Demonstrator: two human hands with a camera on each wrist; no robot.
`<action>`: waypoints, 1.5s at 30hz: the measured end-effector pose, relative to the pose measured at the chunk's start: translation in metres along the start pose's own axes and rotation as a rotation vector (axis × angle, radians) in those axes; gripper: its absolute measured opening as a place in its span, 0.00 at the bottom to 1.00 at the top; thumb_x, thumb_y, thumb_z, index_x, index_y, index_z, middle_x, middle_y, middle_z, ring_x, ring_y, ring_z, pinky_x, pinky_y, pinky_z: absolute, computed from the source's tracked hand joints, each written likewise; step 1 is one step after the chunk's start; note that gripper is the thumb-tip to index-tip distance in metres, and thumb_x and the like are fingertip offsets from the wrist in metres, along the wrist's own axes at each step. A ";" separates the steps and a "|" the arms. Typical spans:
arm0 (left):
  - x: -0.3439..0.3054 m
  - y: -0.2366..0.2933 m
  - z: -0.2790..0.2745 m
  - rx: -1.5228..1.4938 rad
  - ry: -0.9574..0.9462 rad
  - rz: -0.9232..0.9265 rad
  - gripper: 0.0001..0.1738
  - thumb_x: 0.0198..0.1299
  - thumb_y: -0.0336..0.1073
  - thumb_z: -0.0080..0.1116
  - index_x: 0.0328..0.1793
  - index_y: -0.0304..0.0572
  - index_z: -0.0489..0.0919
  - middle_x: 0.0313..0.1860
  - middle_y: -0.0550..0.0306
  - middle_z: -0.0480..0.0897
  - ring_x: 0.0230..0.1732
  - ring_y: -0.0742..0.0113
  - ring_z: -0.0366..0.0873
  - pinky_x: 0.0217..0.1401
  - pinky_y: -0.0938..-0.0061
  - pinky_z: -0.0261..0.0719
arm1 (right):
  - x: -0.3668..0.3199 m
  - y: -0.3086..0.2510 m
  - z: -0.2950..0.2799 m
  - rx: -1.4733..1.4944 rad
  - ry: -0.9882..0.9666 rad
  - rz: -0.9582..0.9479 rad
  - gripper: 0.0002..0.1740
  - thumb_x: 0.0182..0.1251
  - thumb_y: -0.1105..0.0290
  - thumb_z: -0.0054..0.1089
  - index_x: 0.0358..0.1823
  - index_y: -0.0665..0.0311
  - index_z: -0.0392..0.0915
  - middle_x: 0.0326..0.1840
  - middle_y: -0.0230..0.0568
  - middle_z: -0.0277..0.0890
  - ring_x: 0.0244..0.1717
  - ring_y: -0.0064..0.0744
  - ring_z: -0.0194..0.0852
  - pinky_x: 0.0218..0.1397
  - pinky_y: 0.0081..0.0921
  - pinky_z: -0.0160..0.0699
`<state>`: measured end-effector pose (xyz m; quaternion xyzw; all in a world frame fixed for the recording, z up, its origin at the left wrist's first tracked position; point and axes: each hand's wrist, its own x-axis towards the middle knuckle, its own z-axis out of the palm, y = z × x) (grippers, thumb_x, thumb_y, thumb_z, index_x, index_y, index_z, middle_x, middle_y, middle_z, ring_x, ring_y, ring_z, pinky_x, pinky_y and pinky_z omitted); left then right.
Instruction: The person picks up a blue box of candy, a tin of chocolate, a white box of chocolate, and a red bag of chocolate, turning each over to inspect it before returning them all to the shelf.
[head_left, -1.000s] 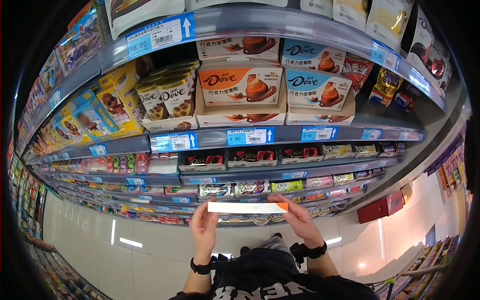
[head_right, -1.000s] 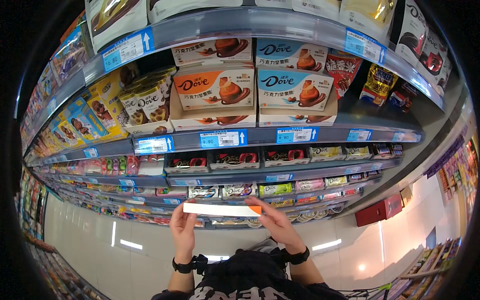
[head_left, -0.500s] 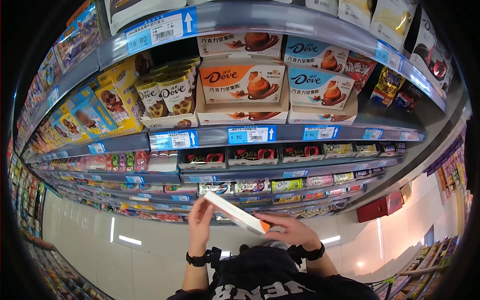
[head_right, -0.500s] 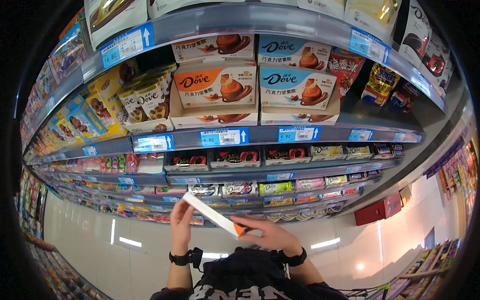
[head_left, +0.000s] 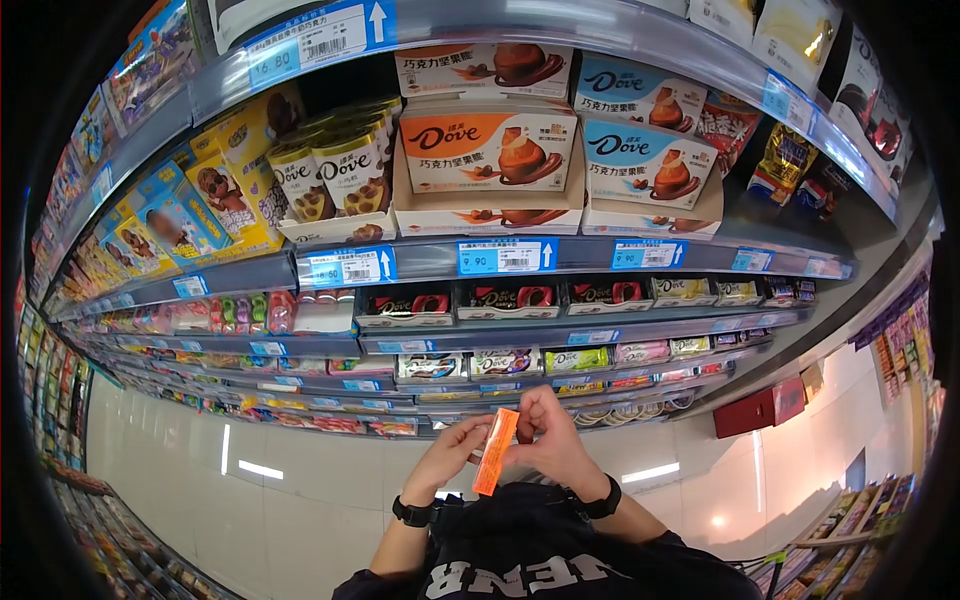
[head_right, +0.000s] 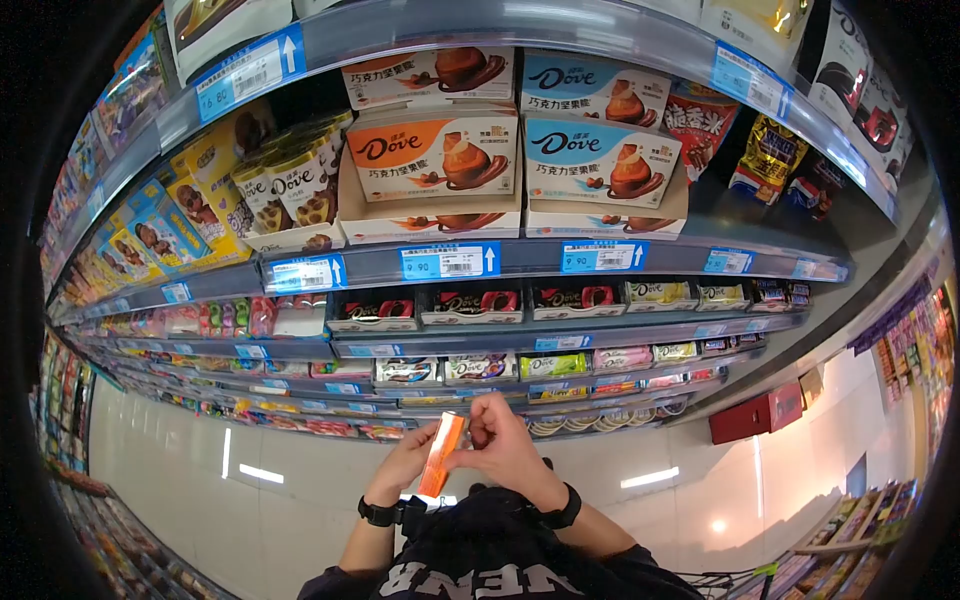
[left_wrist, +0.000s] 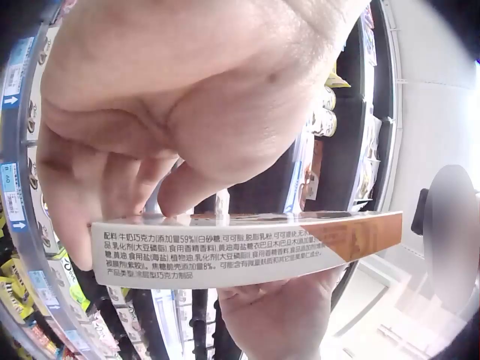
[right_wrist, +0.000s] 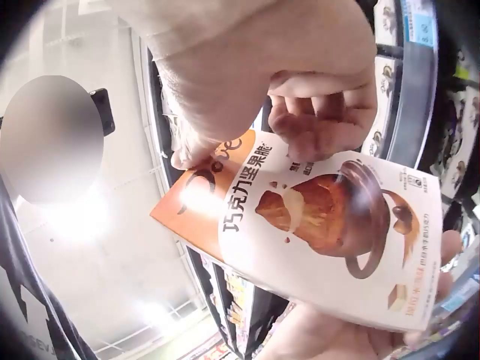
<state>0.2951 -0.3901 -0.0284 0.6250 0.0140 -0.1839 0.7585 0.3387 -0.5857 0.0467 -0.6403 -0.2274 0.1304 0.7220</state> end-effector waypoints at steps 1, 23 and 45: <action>-0.001 0.000 0.000 -0.001 -0.002 -0.037 0.22 0.75 0.43 0.47 0.70 0.44 0.72 0.55 0.64 0.80 0.51 0.76 0.77 0.49 0.76 0.80 | 0.000 -0.003 0.000 -0.023 0.009 0.027 0.35 0.45 0.69 0.84 0.44 0.58 0.61 0.24 0.23 0.59 0.25 0.13 0.54 0.26 0.15 0.57; -0.054 0.049 -0.050 -0.331 0.083 0.147 0.37 0.73 0.49 0.49 0.81 0.41 0.53 0.63 0.36 0.77 0.62 0.50 0.78 0.58 0.63 0.81 | -0.001 0.077 -0.078 0.114 -0.076 0.303 0.34 0.67 0.85 0.46 0.76 0.64 0.56 0.55 0.41 0.77 0.46 0.26 0.78 0.46 0.23 0.80; -0.063 0.080 -0.007 0.467 0.124 0.412 0.35 0.60 0.14 0.52 0.75 0.44 0.67 0.66 0.50 0.72 0.63 0.63 0.75 0.61 0.72 0.80 | -0.012 0.058 -0.064 0.302 -0.114 0.454 0.42 0.64 0.85 0.47 0.79 0.56 0.46 0.58 0.47 0.75 0.55 0.31 0.78 0.52 0.29 0.82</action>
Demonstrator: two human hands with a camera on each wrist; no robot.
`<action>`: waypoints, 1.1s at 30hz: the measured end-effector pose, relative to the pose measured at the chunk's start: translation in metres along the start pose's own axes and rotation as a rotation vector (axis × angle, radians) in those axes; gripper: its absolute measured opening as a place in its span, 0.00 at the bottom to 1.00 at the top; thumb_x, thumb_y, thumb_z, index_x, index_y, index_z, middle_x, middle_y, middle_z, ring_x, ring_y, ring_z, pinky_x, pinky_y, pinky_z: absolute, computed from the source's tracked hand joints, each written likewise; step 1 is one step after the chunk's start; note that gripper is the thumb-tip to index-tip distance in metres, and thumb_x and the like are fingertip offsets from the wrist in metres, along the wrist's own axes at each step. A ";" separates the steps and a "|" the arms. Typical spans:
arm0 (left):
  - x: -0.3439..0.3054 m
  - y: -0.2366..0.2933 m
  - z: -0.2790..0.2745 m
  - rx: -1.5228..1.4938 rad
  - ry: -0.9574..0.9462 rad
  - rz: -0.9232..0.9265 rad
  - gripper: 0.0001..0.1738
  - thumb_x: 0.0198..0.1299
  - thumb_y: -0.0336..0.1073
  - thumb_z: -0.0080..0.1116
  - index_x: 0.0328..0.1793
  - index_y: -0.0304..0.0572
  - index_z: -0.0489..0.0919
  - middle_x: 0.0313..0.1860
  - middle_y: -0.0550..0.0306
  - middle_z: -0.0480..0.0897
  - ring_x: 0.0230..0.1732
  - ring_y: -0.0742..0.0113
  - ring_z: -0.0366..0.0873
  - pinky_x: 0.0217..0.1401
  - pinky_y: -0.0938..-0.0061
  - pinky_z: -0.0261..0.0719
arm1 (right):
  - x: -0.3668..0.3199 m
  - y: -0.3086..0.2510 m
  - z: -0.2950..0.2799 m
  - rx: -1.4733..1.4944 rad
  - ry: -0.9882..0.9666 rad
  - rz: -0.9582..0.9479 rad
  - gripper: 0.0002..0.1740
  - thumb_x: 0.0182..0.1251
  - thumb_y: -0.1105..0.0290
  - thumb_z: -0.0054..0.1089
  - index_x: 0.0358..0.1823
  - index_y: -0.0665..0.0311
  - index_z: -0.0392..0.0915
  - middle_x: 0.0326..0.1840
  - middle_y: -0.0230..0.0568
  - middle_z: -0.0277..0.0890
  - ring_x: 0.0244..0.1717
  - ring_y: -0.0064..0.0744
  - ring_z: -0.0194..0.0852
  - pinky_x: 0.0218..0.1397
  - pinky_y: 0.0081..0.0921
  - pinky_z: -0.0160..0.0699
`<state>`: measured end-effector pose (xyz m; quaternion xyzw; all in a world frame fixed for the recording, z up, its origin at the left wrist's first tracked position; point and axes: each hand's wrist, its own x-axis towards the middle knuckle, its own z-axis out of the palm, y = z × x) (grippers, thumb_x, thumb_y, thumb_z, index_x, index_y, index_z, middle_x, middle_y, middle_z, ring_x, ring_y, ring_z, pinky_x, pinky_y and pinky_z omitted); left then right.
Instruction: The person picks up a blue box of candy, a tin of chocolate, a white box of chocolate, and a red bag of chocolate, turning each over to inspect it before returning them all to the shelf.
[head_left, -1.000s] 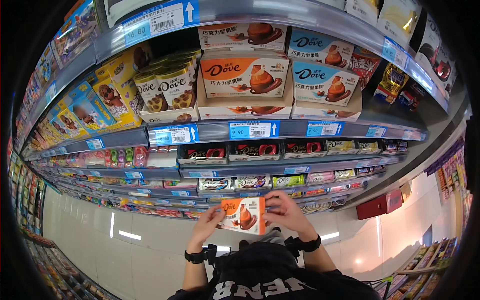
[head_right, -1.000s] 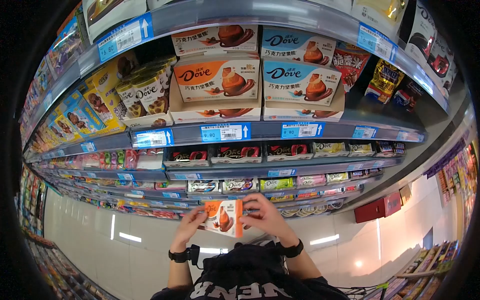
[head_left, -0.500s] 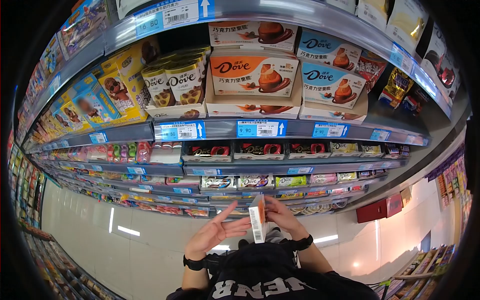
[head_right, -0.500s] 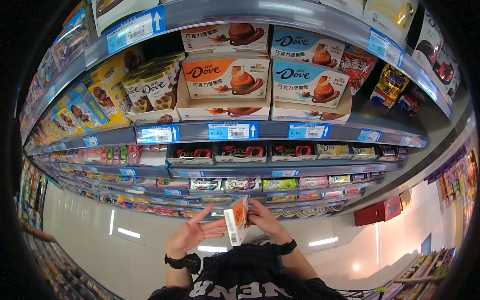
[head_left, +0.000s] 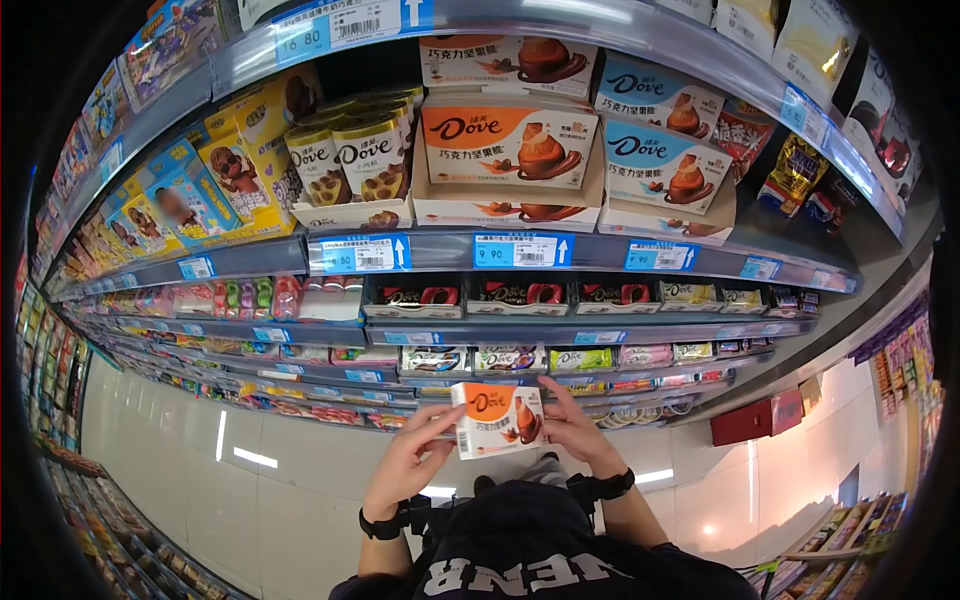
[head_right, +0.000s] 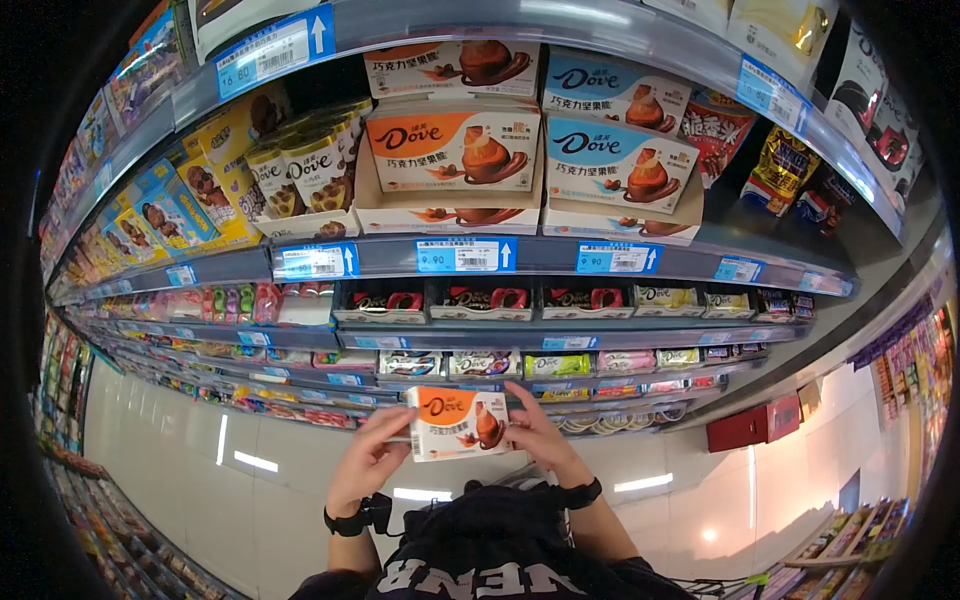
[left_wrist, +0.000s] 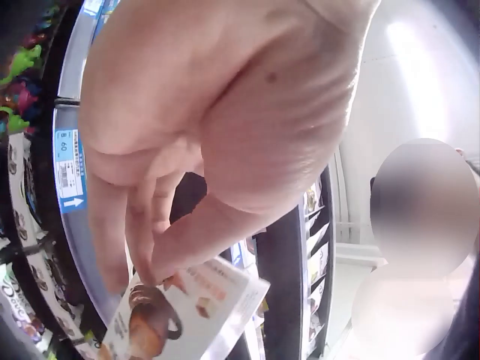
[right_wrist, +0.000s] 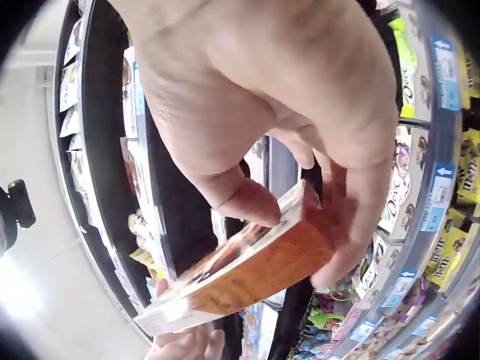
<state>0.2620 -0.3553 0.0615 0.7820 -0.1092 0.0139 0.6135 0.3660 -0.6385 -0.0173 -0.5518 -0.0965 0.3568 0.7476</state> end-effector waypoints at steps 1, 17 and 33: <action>0.001 0.001 0.003 -0.062 0.089 -0.032 0.33 0.58 0.14 0.54 0.70 0.45 0.74 0.60 0.55 0.74 0.58 0.66 0.77 0.58 0.76 0.81 | -0.002 -0.006 0.001 -0.049 0.021 -0.001 0.42 0.64 0.82 0.50 0.79 0.56 0.48 0.55 0.45 0.76 0.53 0.29 0.78 0.49 0.27 0.82; -0.002 -0.021 0.005 -0.335 0.365 -0.202 0.24 0.63 0.23 0.60 0.66 0.29 0.74 0.34 0.59 0.83 0.37 0.76 0.80 0.44 0.81 0.77 | -0.013 -0.014 -0.012 0.383 -0.165 -0.025 0.26 0.80 0.65 0.41 0.72 0.74 0.60 0.45 0.54 0.82 0.44 0.41 0.87 0.44 0.31 0.88; 0.003 -0.018 0.003 -0.493 0.467 -0.203 0.11 0.69 0.26 0.52 0.52 0.27 0.81 0.45 0.49 0.85 0.51 0.69 0.80 0.51 0.78 0.78 | -0.021 -0.040 0.012 -0.076 0.140 -0.228 0.21 0.79 0.66 0.46 0.66 0.72 0.69 0.48 0.39 0.81 0.43 0.23 0.80 0.47 0.21 0.80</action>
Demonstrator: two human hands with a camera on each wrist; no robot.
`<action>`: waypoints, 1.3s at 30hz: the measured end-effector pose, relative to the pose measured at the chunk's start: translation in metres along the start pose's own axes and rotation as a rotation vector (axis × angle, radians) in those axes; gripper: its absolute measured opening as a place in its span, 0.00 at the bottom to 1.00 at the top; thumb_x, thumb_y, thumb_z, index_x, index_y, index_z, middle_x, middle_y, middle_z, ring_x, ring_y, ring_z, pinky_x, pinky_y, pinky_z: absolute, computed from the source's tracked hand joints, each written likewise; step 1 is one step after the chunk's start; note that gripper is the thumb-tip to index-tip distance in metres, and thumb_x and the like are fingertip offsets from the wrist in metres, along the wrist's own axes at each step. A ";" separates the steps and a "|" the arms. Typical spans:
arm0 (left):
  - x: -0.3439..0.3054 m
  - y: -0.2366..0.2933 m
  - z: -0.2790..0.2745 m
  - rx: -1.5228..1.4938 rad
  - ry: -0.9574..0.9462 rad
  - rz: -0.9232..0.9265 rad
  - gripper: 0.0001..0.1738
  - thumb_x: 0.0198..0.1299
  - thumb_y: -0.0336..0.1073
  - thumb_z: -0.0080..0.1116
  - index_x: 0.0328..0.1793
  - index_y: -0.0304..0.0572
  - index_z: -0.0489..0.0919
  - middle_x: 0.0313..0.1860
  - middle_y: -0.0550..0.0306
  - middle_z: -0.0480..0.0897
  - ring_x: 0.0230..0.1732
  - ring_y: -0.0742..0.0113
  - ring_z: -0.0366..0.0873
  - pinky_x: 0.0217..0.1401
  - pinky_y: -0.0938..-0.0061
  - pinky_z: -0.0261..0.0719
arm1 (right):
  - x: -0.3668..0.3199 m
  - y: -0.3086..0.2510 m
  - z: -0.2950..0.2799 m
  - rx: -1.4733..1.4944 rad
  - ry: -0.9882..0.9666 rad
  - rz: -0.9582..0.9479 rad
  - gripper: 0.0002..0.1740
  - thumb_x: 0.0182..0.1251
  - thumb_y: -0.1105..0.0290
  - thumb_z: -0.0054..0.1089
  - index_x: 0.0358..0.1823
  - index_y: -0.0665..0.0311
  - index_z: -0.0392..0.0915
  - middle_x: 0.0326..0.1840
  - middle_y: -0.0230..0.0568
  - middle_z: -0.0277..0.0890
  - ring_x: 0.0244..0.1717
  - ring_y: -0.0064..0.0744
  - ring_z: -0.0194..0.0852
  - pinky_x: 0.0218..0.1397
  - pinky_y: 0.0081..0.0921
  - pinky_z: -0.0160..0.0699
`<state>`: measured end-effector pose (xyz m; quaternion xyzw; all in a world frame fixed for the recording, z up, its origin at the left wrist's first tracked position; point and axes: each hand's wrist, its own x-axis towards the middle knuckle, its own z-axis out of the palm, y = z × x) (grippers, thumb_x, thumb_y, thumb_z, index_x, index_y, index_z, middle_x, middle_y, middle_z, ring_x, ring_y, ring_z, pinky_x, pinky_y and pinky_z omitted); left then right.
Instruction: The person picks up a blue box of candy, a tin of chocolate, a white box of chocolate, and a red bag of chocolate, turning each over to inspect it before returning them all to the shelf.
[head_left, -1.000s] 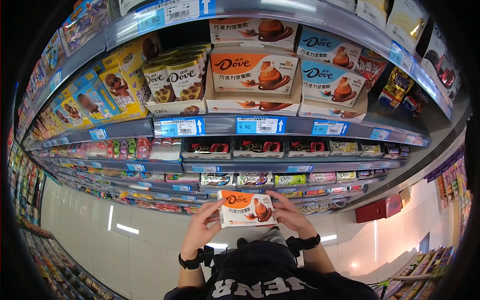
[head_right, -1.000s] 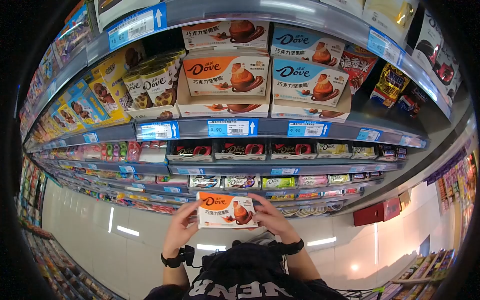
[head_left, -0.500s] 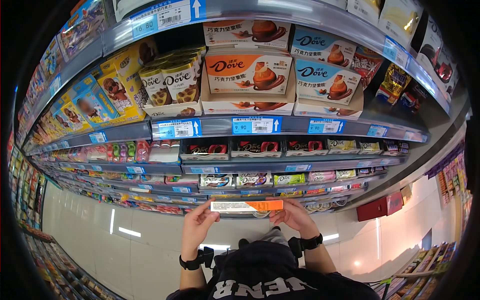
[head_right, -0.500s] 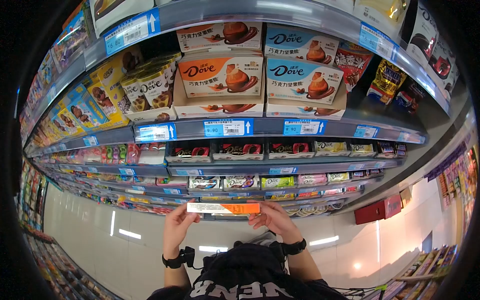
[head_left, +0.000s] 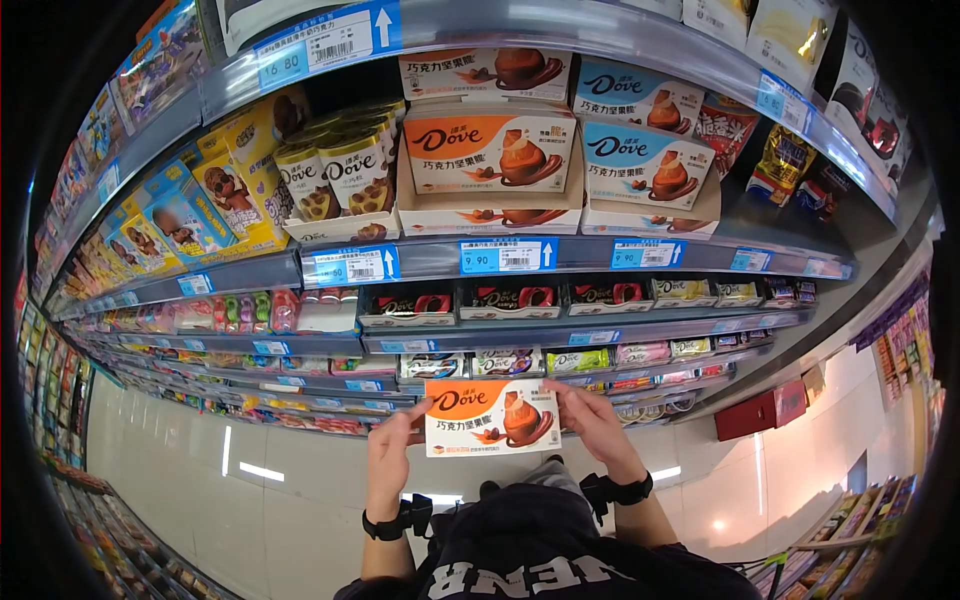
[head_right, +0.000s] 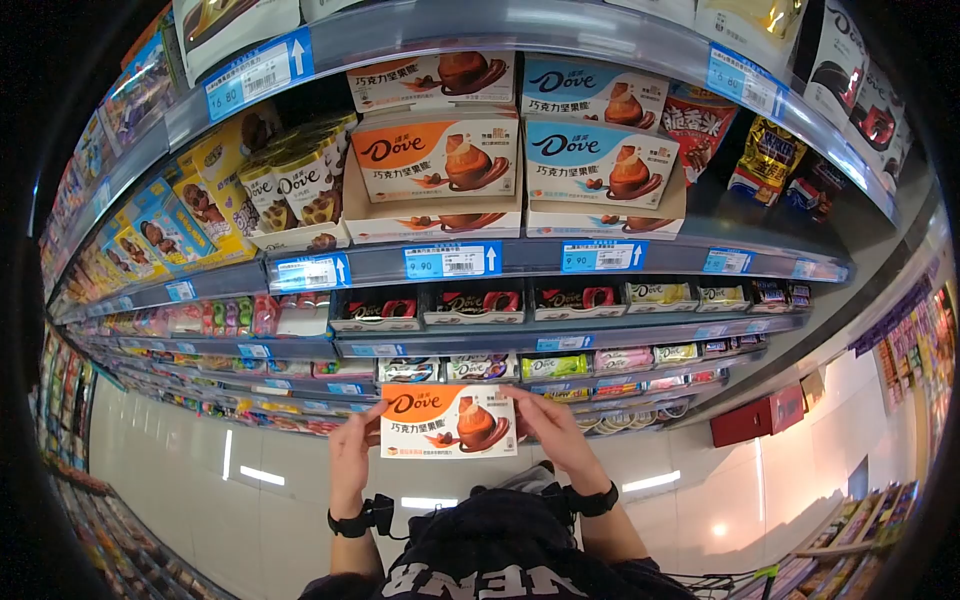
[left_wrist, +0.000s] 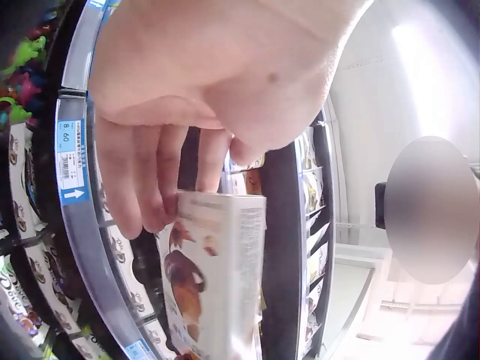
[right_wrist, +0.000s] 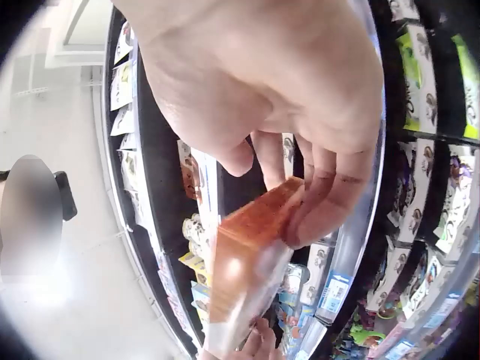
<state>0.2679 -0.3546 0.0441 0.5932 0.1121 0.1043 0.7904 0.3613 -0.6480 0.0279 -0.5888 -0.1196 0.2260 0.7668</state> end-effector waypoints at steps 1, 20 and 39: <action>-0.004 0.008 0.006 0.000 0.000 0.001 0.11 0.69 0.26 0.52 0.52 0.27 0.81 0.45 0.49 0.85 0.51 0.69 0.80 0.51 0.78 0.78 | -0.001 -0.004 0.002 -0.158 -0.013 -0.128 0.22 0.79 0.70 0.46 0.70 0.70 0.66 0.53 0.37 0.79 0.48 0.23 0.78 0.53 0.21 0.77; 0.061 0.113 0.079 0.218 0.067 0.979 0.26 0.63 0.20 0.55 0.69 0.31 0.69 0.67 0.44 0.72 0.64 0.57 0.74 0.65 0.64 0.74 | 0.053 -0.171 0.064 -0.528 0.334 -1.283 0.17 0.70 0.86 0.50 0.59 0.72 0.66 0.60 0.51 0.71 0.65 0.43 0.73 0.67 0.33 0.70; 0.115 0.139 0.120 1.177 0.423 1.146 0.31 0.53 0.28 0.54 0.68 0.46 0.75 0.68 0.44 0.66 0.66 0.43 0.57 0.69 0.49 0.53 | 0.120 -0.224 0.054 -1.181 0.726 -1.305 0.11 0.62 0.75 0.60 0.46 0.59 0.82 0.42 0.38 0.80 0.44 0.42 0.75 0.50 0.37 0.68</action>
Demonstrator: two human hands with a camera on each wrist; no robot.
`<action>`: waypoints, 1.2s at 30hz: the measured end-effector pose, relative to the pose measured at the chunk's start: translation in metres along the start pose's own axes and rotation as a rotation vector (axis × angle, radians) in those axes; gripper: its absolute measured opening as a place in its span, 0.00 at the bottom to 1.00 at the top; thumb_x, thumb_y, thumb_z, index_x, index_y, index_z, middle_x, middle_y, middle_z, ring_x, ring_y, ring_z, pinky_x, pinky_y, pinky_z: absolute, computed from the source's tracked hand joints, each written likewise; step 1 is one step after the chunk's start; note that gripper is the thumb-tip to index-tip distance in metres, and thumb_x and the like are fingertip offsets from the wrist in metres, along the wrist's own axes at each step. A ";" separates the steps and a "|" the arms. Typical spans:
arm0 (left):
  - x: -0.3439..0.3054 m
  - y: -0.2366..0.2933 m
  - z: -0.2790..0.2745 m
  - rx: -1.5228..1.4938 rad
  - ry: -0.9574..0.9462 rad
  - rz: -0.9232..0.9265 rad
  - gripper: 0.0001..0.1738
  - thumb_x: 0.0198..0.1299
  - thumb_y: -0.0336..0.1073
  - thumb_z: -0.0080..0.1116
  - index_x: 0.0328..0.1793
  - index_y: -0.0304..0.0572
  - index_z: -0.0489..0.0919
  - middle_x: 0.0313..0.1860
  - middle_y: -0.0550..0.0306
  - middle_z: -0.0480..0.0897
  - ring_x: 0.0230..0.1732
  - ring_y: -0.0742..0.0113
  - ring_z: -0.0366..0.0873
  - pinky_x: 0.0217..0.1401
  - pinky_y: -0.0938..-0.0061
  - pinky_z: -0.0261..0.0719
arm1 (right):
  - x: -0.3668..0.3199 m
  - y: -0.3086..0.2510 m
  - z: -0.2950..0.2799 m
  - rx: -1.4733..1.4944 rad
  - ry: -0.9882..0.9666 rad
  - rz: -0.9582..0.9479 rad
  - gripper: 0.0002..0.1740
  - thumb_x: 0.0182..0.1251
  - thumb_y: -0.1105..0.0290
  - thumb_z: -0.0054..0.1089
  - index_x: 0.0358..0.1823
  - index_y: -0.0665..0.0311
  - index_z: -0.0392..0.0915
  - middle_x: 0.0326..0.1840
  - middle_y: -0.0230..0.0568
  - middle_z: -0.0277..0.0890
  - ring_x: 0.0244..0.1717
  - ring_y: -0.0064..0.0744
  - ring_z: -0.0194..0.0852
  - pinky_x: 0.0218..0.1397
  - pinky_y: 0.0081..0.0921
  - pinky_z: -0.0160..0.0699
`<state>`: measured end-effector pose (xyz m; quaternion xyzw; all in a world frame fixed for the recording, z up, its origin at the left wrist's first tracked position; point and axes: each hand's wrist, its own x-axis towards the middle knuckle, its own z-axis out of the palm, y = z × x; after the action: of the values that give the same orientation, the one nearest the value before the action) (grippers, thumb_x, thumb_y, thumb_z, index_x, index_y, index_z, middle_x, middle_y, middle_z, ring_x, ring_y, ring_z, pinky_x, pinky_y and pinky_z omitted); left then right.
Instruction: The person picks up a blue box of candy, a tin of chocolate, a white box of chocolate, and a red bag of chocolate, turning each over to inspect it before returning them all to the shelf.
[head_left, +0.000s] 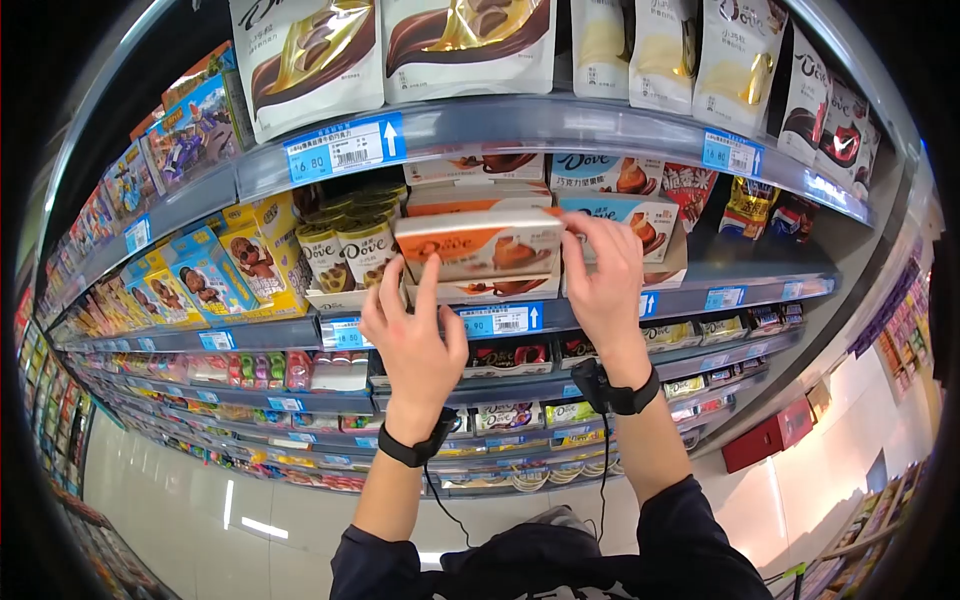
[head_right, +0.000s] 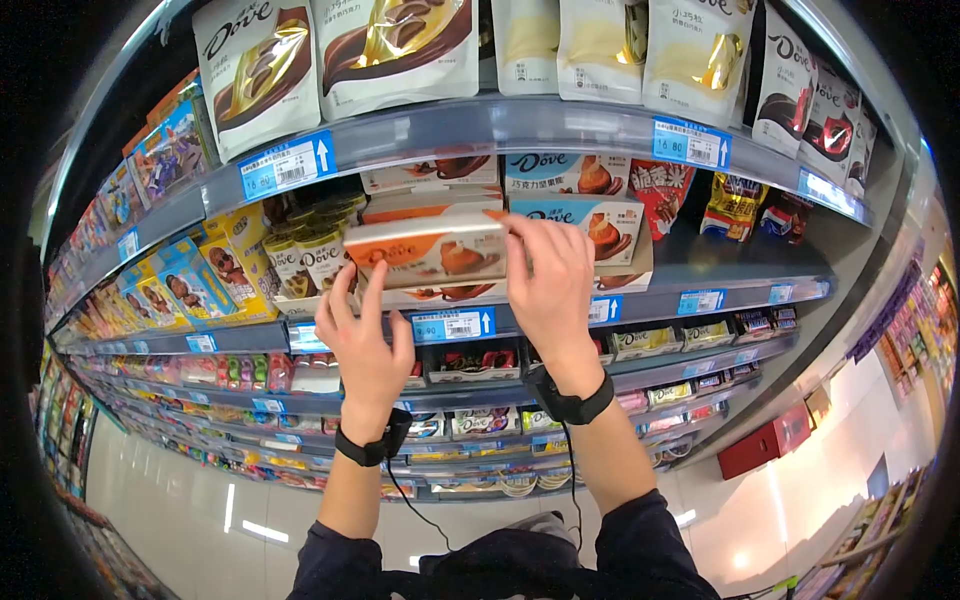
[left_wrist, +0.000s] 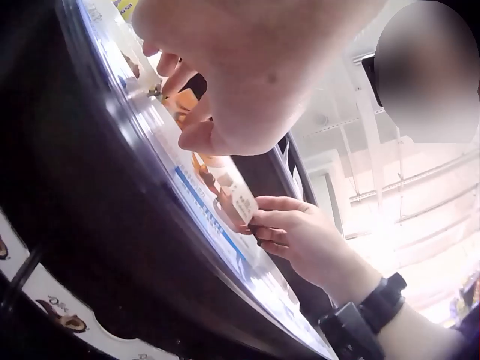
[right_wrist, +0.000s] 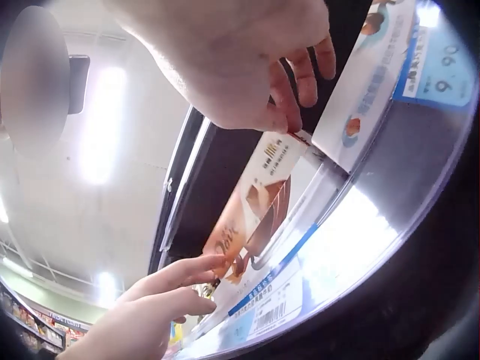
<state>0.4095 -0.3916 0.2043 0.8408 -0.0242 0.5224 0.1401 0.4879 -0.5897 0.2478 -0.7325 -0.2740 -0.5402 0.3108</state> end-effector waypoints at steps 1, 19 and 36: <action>-0.001 0.003 0.003 0.008 0.005 -0.006 0.30 0.53 0.29 0.54 0.66 0.46 0.76 0.67 0.43 0.66 0.66 0.43 0.57 0.69 0.49 0.53 | 0.000 0.003 0.003 -0.031 0.011 -0.016 0.08 0.61 0.74 0.61 0.42 0.58 0.82 0.40 0.35 0.80 0.43 0.40 0.74 0.51 0.35 0.64; 0.015 0.021 0.022 0.104 -0.038 0.037 0.10 0.52 0.34 0.55 0.40 0.41 0.78 0.58 0.51 0.81 0.55 0.52 0.70 0.60 0.53 0.53 | -0.002 -0.025 0.015 0.043 -0.327 -0.225 0.19 0.62 0.52 0.63 0.28 0.63 0.82 0.26 0.37 0.81 0.36 0.36 0.71 0.50 0.37 0.60; -0.008 0.052 0.012 0.340 0.028 -0.155 0.30 0.46 0.34 0.58 0.62 0.42 0.77 0.64 0.47 0.74 0.65 0.46 0.66 0.65 0.50 0.60 | -0.018 -0.006 -0.009 0.438 -0.384 -0.274 0.15 0.55 0.64 0.71 0.43 0.61 0.83 0.62 0.45 0.75 0.70 0.56 0.61 0.68 0.53 0.57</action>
<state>0.4066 -0.4460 0.2030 0.8443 0.1313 0.5182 0.0360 0.4738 -0.5937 0.2336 -0.6930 -0.5337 -0.3570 0.3278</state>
